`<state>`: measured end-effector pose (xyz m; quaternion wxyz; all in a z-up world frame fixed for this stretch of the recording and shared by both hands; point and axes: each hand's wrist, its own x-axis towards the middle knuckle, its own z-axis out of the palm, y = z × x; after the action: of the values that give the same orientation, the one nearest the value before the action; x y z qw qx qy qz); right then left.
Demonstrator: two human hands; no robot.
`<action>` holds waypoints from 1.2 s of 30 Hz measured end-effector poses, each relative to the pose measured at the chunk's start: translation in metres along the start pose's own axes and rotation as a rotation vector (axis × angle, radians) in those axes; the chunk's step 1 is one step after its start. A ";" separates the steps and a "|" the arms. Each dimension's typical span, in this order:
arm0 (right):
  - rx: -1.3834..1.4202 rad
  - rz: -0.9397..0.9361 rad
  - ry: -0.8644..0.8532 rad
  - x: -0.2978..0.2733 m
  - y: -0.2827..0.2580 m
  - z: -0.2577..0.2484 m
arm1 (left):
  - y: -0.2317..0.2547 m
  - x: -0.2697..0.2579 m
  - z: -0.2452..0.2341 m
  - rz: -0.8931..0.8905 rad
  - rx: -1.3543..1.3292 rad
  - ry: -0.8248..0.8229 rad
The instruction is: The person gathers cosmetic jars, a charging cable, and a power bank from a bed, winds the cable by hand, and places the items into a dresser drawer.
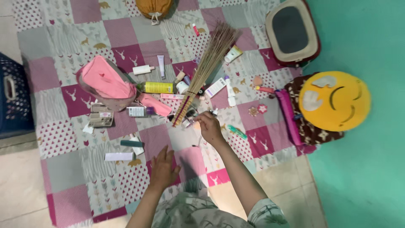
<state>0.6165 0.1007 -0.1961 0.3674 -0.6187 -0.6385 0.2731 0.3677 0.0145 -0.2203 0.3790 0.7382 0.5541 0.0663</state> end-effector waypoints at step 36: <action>-0.060 -0.130 -0.316 -0.059 -0.306 -0.133 | 0.096 -0.112 -0.164 0.060 -1.158 -0.038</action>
<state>0.5416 0.0020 0.1188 0.2607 -0.5362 -0.7349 0.3232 0.3140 -0.0123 -0.0085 0.7288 0.4272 0.3996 0.3560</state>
